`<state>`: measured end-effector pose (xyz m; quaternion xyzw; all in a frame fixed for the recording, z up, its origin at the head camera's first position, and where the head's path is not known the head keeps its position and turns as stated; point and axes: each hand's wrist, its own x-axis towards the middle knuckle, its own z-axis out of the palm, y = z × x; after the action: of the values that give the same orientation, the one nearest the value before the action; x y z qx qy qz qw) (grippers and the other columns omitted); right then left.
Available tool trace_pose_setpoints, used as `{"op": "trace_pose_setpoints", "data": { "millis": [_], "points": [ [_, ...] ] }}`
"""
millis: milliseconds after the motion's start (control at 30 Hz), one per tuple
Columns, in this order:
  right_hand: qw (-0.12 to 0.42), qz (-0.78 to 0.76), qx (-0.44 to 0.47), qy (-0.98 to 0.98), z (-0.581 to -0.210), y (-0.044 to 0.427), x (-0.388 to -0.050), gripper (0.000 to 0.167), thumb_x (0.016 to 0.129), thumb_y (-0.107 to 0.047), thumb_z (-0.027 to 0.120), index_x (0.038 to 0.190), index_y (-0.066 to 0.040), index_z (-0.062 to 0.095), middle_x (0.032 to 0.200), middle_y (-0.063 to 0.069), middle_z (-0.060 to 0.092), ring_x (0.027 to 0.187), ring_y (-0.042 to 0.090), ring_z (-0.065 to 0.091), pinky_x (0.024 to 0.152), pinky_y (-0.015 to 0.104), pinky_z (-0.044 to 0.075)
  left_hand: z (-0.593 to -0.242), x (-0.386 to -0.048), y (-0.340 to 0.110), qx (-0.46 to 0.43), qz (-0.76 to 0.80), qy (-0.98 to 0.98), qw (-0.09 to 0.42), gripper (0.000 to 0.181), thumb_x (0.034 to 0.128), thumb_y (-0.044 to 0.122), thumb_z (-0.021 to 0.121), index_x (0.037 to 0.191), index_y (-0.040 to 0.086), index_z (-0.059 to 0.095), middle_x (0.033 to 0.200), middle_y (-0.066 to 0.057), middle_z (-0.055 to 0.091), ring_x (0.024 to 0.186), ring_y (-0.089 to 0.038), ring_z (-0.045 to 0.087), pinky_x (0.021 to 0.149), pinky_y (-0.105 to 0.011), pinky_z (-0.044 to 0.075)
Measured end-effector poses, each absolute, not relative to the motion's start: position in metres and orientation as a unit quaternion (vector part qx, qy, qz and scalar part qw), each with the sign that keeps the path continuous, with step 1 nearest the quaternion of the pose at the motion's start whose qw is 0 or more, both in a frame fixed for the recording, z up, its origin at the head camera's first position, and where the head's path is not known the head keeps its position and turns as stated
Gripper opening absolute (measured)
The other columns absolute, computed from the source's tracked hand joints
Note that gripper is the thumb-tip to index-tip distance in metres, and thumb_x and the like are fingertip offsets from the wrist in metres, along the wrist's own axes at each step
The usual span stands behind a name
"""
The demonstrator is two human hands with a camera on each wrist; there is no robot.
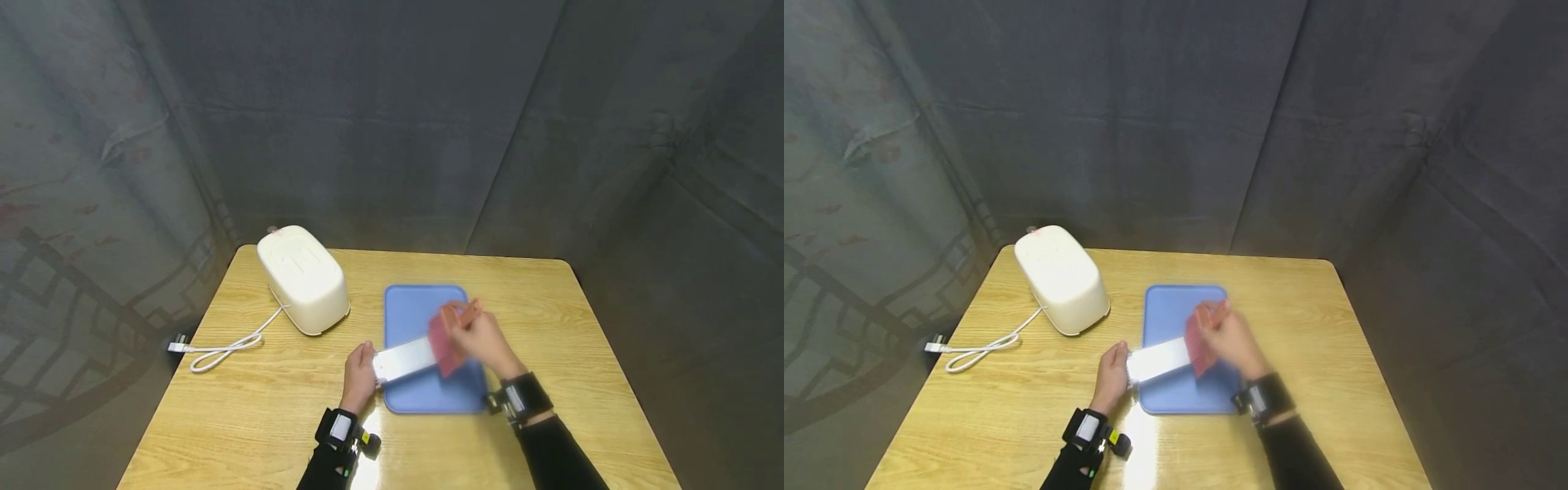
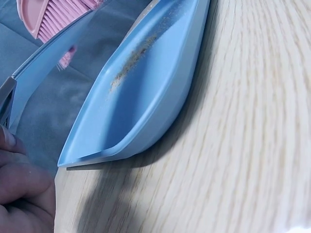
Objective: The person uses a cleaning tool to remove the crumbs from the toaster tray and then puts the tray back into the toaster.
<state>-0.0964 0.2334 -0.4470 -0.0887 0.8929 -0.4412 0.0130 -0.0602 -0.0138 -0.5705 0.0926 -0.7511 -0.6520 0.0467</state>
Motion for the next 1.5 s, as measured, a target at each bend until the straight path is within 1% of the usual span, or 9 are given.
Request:
{"op": "trace_pose_setpoints", "data": {
  "millis": [100, 200, 433, 567, 767, 967, 1033, 1367, 1500],
  "points": [
    [0.010, -0.449, -0.079, 0.890, -0.446, 0.234, -0.096, 0.047, 0.093, -0.008, 0.068, 0.139, -0.004, 0.058, 0.103, 0.022, 0.072, 0.056, 0.019, 0.062, 0.041, 0.034, 0.049, -0.570, -0.060, -0.014, 0.097, -0.655, -0.748, 0.044, 0.042, 0.1115, 0.026, 0.040, 0.078, 0.005, 0.054, 0.068, -0.001, 0.046, 0.064, -0.016, 0.047, 0.062, -0.029, 0.040],
    [0.004, -0.446, -0.074, 0.892, -0.446, 0.235, -0.095, 0.045, 0.095, -0.010, 0.068, 0.139, -0.004, 0.058, 0.096, 0.020, 0.073, 0.051, 0.019, 0.060, 0.039, 0.033, 0.048, -0.569, -0.060, -0.014, 0.104, -0.659, -0.743, 0.040, 0.042, 0.1114, 0.026, 0.041, 0.078, 0.005, 0.054, 0.068, -0.001, 0.046, 0.065, -0.016, 0.047, 0.063, -0.029, 0.040],
    [-0.014, -0.444, -0.058, 0.894, -0.447, 0.237, -0.095, 0.040, 0.098, -0.016, 0.068, 0.136, -0.004, 0.061, 0.099, 0.018, 0.074, 0.049, 0.019, 0.059, 0.040, 0.032, 0.047, -0.569, -0.059, -0.013, 0.100, -0.664, -0.740, 0.044, 0.042, 0.1115, 0.026, 0.041, 0.079, 0.004, 0.054, 0.068, -0.001, 0.045, 0.065, -0.017, 0.046, 0.062, -0.030, 0.040],
    [-0.027, -0.445, -0.048, 0.894, -0.448, 0.236, -0.093, 0.037, 0.099, -0.018, 0.067, 0.132, -0.003, 0.063, 0.089, 0.014, 0.073, 0.049, 0.020, 0.058, 0.040, 0.032, 0.047, -0.570, -0.059, -0.013, 0.101, -0.665, -0.739, 0.044, 0.041, 0.1114, 0.026, 0.041, 0.078, 0.005, 0.054, 0.068, 0.000, 0.045, 0.065, -0.017, 0.047, 0.063, -0.029, 0.040],
    [-0.053, -0.442, -0.034, 0.895, -0.449, 0.233, -0.092, 0.030, 0.099, -0.018, 0.066, 0.124, -0.002, 0.066, 0.088, 0.012, 0.072, 0.052, 0.018, 0.060, 0.041, 0.033, 0.048, -0.571, -0.059, -0.012, 0.102, -0.667, -0.736, 0.047, 0.042, 0.1113, 0.027, 0.041, 0.079, 0.005, 0.056, 0.069, -0.001, 0.047, 0.065, -0.016, 0.048, 0.062, -0.029, 0.041],
    [-0.054, -0.433, -0.013, 0.899, -0.451, 0.230, -0.090, 0.016, 0.101, -0.018, 0.063, 0.108, -0.005, 0.069, 0.069, 0.005, 0.067, 0.050, 0.019, 0.062, 0.041, 0.034, 0.049, -0.573, -0.059, -0.011, 0.098, -0.670, -0.735, 0.048, 0.043, 0.1115, 0.029, 0.041, 0.079, 0.004, 0.055, 0.069, -0.001, 0.048, 0.064, -0.015, 0.049, 0.061, -0.028, 0.041],
    [-0.055, -0.431, -0.003, 0.901, -0.450, 0.228, -0.089, 0.017, 0.101, -0.018, 0.062, 0.106, -0.004, 0.069, 0.065, 0.004, 0.066, 0.049, 0.019, 0.061, 0.041, 0.033, 0.048, -0.572, -0.059, -0.011, 0.097, -0.670, -0.734, 0.051, 0.043, 0.1114, 0.028, 0.041, 0.079, 0.004, 0.056, 0.069, -0.001, 0.048, 0.064, -0.015, 0.049, 0.061, -0.028, 0.041],
    [-0.054, -0.422, 0.022, 0.905, -0.446, 0.225, -0.086, 0.016, 0.100, -0.016, 0.060, 0.098, -0.003, 0.070, 0.061, 0.002, 0.065, 0.048, 0.018, 0.060, 0.040, 0.030, 0.044, -0.573, -0.060, -0.010, 0.104, -0.673, -0.731, 0.050, 0.043, 0.1113, 0.029, 0.041, 0.080, 0.003, 0.056, 0.070, -0.002, 0.049, 0.065, -0.015, 0.049, 0.062, -0.029, 0.041],
    [-0.053, -0.428, 0.033, 0.902, -0.446, 0.225, -0.085, 0.017, 0.099, -0.014, 0.061, 0.104, -0.001, 0.070, 0.066, 0.005, 0.068, 0.049, 0.018, 0.061, 0.041, 0.031, 0.046, -0.573, -0.060, -0.010, 0.108, -0.670, -0.732, 0.050, 0.043, 0.1112, 0.031, 0.041, 0.081, 0.004, 0.057, 0.070, -0.002, 0.050, 0.066, -0.016, 0.049, 0.063, -0.029, 0.042]
  ]
}}
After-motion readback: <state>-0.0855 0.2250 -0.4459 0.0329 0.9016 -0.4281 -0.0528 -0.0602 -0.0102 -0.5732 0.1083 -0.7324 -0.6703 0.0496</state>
